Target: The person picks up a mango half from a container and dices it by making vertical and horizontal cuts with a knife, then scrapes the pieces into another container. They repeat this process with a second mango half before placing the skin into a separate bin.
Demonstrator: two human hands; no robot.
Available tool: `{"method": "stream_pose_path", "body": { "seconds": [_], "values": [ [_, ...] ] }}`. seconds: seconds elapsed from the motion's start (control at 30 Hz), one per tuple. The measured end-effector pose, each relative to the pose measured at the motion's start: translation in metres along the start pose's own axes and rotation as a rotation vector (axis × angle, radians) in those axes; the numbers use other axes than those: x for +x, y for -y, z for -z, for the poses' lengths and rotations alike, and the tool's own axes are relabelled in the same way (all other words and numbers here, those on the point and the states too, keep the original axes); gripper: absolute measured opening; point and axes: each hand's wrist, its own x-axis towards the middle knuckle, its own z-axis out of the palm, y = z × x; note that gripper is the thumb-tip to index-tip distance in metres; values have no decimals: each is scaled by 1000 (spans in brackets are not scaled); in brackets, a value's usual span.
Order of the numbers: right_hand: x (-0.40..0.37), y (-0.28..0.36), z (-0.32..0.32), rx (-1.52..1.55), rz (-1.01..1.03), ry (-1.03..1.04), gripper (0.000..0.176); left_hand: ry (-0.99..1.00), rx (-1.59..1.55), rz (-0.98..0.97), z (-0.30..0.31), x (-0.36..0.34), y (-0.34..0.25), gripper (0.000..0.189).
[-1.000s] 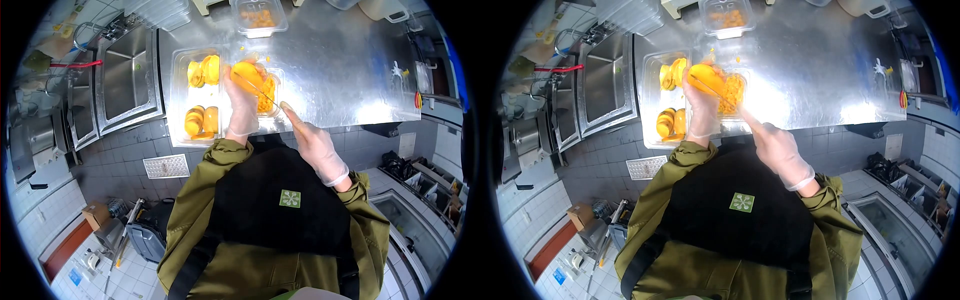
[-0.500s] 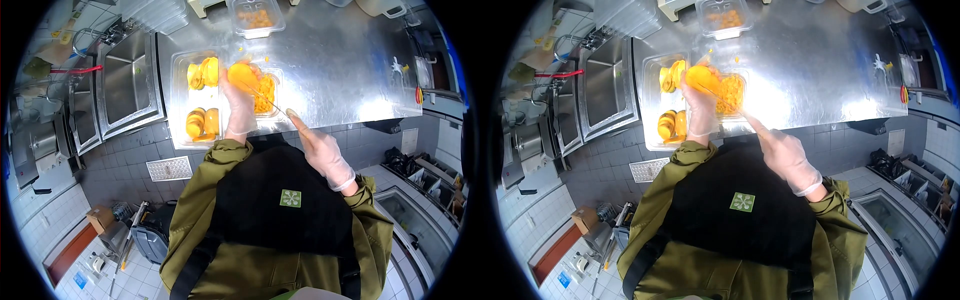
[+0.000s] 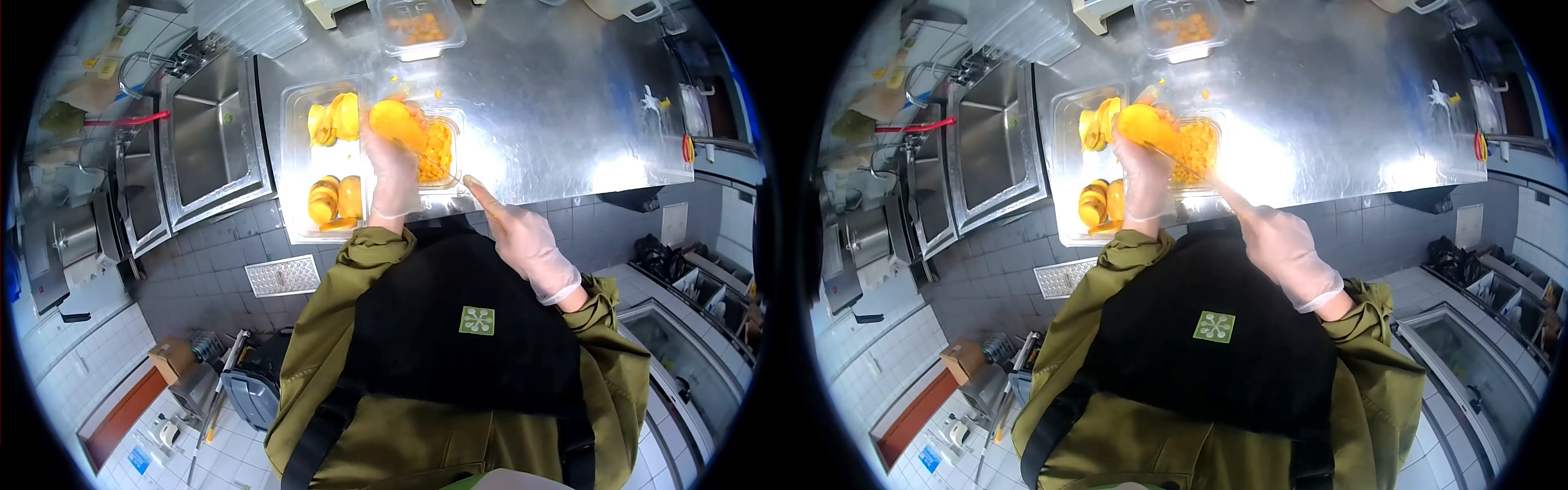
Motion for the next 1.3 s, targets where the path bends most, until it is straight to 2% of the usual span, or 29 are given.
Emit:
{"method": "stream_pose_path", "body": {
  "seconds": [0.17,0.37,0.5,0.6,0.67,0.77,0.97,1.1,1.2,1.3],
  "values": [
    [-10,-15,-4,-38,6,34,54,61,-10,8,16,8,-1,55],
    [-4,-9,9,217,20,-115,51,57,-9,43,14,4,-2,52],
    [7,4,15,190,-3,-104,51,62,-68,68,11,5,1,50],
    [13,4,3,154,27,-159,52,4,-79,65,4,2,0,60],
    [16,5,-5,96,29,-199,54,-3,-3,4,-3,-1,-1,53],
    [16,10,-15,-49,-3,-177,57,-47,-14,-26,-4,0,-3,50],
    [2,1,-16,-43,-82,-29,58,-44,-72,-45,3,4,-19,49],
    [-6,-3,-13,23,-27,-97,56,-132,-31,-89,-13,2,-23,49],
    [-2,8,-3,49,16,-154,55,-48,0,-69,-3,9,-16,50],
    [7,14,-1,51,55,-223,55,-30,46,-23,-6,4,-10,60]
  ]
}}
